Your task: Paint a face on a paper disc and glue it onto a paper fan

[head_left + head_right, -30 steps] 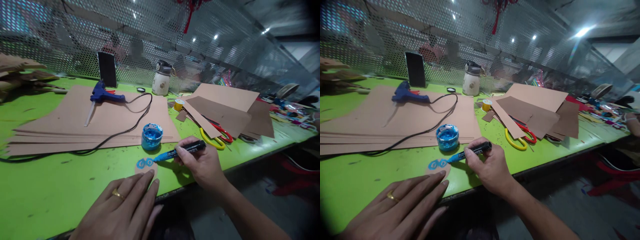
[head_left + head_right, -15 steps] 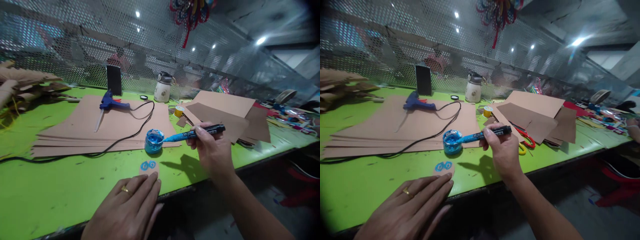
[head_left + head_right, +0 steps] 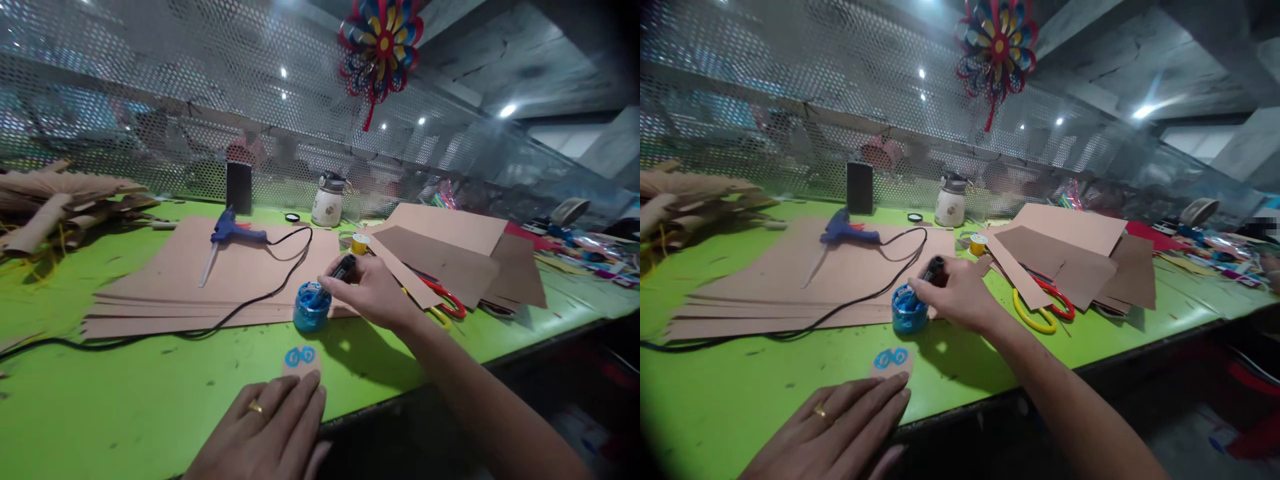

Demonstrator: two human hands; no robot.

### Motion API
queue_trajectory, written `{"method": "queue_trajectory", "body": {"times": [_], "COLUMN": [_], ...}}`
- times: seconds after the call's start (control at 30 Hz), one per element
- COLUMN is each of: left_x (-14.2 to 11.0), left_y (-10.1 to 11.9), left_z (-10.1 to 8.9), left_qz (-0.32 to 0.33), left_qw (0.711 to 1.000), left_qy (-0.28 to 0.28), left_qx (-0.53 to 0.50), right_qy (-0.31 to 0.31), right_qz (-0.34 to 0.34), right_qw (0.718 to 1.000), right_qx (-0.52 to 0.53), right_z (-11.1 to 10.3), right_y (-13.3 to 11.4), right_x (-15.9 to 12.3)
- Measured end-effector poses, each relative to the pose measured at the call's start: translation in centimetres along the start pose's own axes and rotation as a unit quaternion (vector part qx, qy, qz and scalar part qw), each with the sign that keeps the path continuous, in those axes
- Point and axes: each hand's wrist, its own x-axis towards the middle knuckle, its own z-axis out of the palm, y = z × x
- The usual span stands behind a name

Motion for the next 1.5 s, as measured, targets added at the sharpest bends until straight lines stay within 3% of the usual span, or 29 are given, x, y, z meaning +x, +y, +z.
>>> {"method": "queue_trajectory", "body": {"times": [0.07,0.13,0.3,0.43,0.5,0.63,0.73,0.83,1.0,1.17,1.5], "left_x": [0.0,0.0,-0.5,-1.0,-1.0,-0.9,-0.9,-1.0,-0.5,0.1,-0.7], "left_y": [0.0,0.0,0.6,1.2,1.3,1.2,1.2,1.4,1.4,1.0,1.5], "left_z": [-0.1,-0.2,0.8,1.7,1.8,1.6,1.5,1.5,0.7,0.0,0.8], "left_qz": [-0.004,-0.01,-0.035,-0.076,-0.078,-0.075,-0.078,-0.085,-0.08,-0.05,-0.079], "left_qw": [1.0,1.0,0.999,0.996,0.995,0.995,0.995,0.995,0.996,0.998,0.995], "left_qy": [-0.005,-0.009,0.011,0.038,0.037,0.04,0.028,0.028,0.023,-0.022,-0.005], "left_qx": [0.001,-0.001,-0.02,-0.036,-0.043,-0.052,-0.053,-0.051,-0.034,-0.028,-0.054], "right_qy": [-0.044,-0.051,0.025,-0.053,-0.055,0.048,0.146,0.185,0.148,0.086,0.045], "right_qz": [0.007,0.01,0.026,0.049,0.05,0.039,0.008,0.006,0.056,0.1,0.074], "right_qw": [0.999,0.999,0.995,0.992,0.99,0.988,0.968,0.947,0.948,0.974,0.992], "right_qx": [-0.013,0.004,0.091,0.106,0.116,0.145,0.204,0.263,0.277,0.186,0.09], "right_z": [0.1,0.0,-0.3,0.0,0.0,-0.4,-1.0,-1.4,-1.5,-0.6,-0.2], "right_y": [0.0,0.2,1.2,1.6,1.7,1.9,2.0,1.7,1.4,1.7,2.0], "right_x": [0.1,0.1,-0.2,-0.4,-0.5,-0.7,-0.8,-1.3,-3.6,-6.9,-8.0]}}
